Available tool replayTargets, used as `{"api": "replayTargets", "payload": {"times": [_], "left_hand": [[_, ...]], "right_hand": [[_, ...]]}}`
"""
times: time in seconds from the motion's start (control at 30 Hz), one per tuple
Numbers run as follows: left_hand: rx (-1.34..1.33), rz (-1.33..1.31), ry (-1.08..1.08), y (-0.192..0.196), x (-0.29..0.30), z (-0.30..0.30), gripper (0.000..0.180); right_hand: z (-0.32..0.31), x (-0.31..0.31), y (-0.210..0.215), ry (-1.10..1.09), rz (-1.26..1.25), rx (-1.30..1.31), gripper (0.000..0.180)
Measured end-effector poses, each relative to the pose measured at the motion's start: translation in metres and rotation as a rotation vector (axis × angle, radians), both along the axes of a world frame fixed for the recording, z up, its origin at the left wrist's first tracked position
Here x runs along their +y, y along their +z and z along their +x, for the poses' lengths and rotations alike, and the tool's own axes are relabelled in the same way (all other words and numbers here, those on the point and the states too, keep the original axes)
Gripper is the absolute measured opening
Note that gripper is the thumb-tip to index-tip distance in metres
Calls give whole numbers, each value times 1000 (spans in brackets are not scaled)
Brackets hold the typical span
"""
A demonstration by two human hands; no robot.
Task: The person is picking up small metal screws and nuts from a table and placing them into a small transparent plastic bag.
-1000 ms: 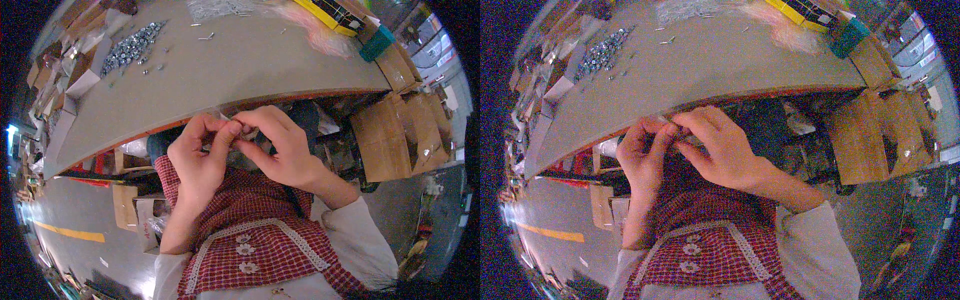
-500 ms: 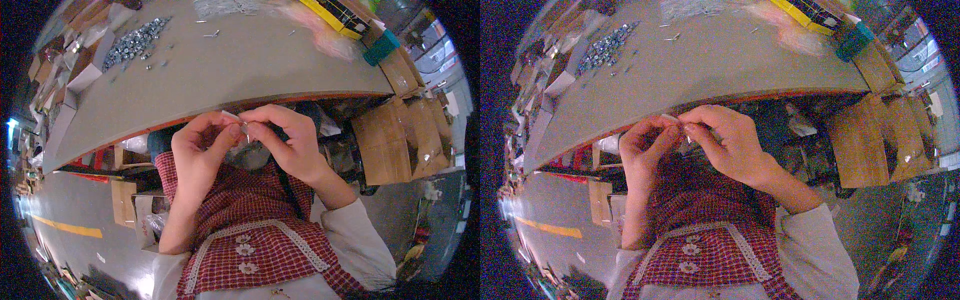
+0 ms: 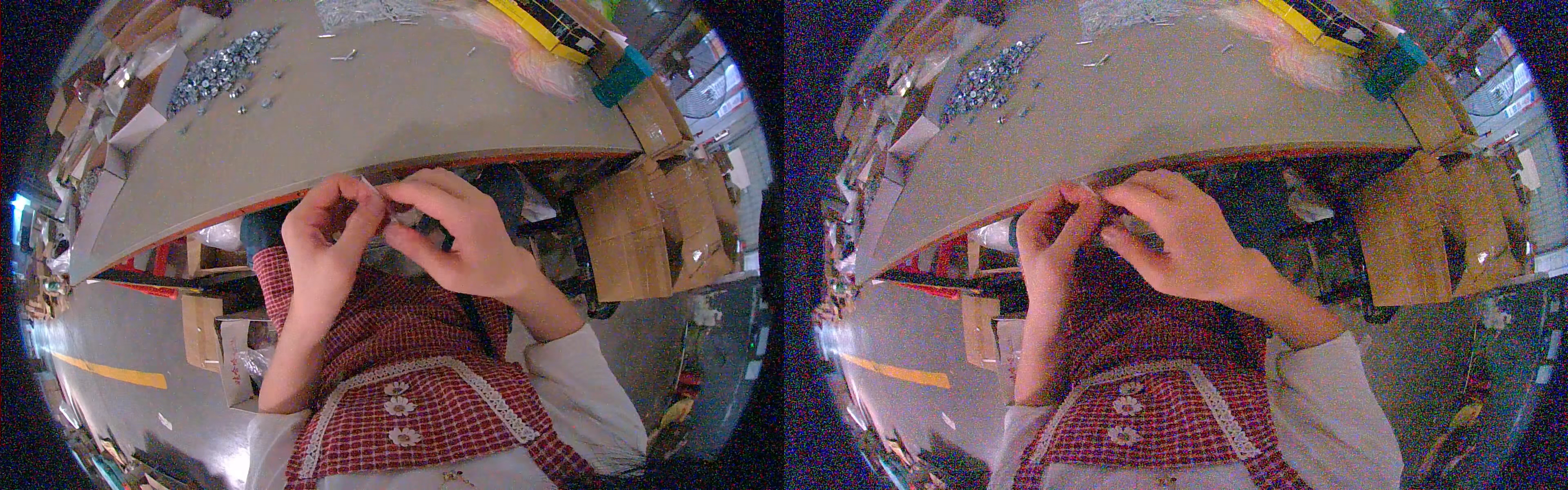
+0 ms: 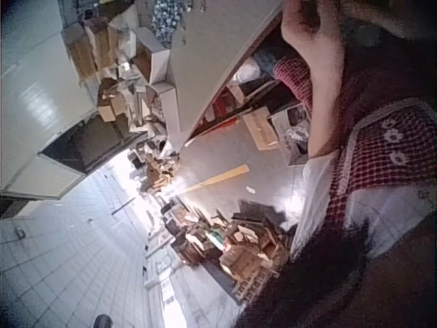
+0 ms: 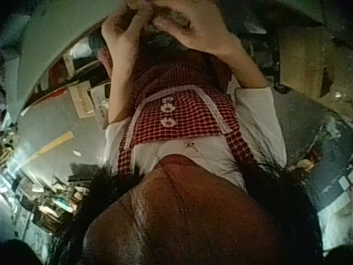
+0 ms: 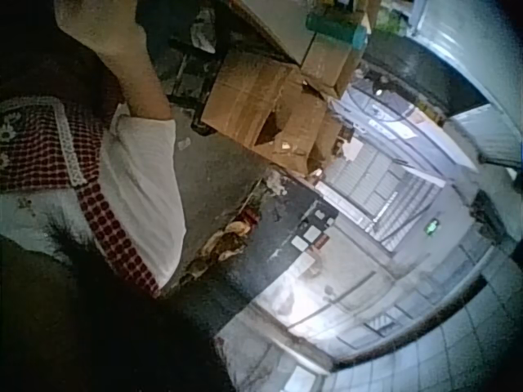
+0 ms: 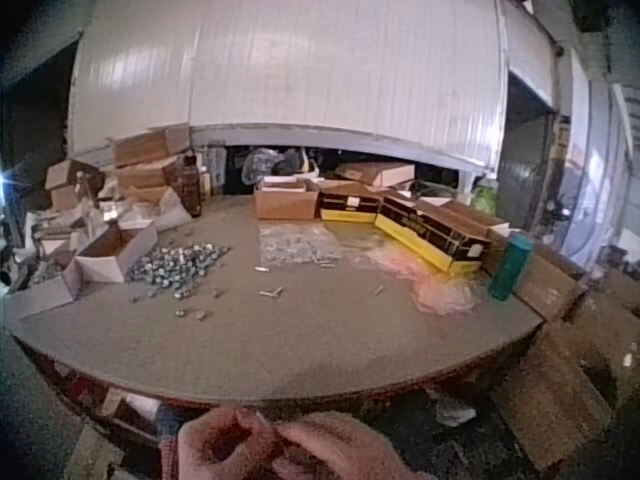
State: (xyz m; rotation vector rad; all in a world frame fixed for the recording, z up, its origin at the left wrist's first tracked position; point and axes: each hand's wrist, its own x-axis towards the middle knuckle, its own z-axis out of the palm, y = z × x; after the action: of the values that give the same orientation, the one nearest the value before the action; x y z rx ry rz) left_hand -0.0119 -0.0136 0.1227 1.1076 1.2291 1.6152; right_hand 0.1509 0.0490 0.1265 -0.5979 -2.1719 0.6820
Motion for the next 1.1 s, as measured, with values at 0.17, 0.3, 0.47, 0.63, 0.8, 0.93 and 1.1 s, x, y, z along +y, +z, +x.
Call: {"api": "replayTargets", "payload": {"times": [0.17, 0.3, 0.47, 0.63, 0.8, 0.93, 1.1], "left_hand": [[198, 25, 51, 2, -1, 1, 4], [289, 16, 104, -4, 0, 5, 4], [394, 54, 169, -5, -1, 8, 5], [469, 85, 174, -5, 0, 10, 6], [561, 145, 151, -8, 2, 7, 6], [726, 131, 198, -6, -5, 9, 9], [753, -65, 167, 15, -7, 10, 11]], "right_hand": [[2, 2, 5, 23, 49, -110, 39], [2, 1, 0, -6, 66, -108, 41], [4, -1, -1, -13, 76, -110, 40], [6, 1, 2, -56, 49, -75, 25], [8, 2, 13, -45, -127, -170, 15], [8, 6, 11, -180, 205, -199, 18], [8, 8, 6, -155, 399, -147, 21]]}}
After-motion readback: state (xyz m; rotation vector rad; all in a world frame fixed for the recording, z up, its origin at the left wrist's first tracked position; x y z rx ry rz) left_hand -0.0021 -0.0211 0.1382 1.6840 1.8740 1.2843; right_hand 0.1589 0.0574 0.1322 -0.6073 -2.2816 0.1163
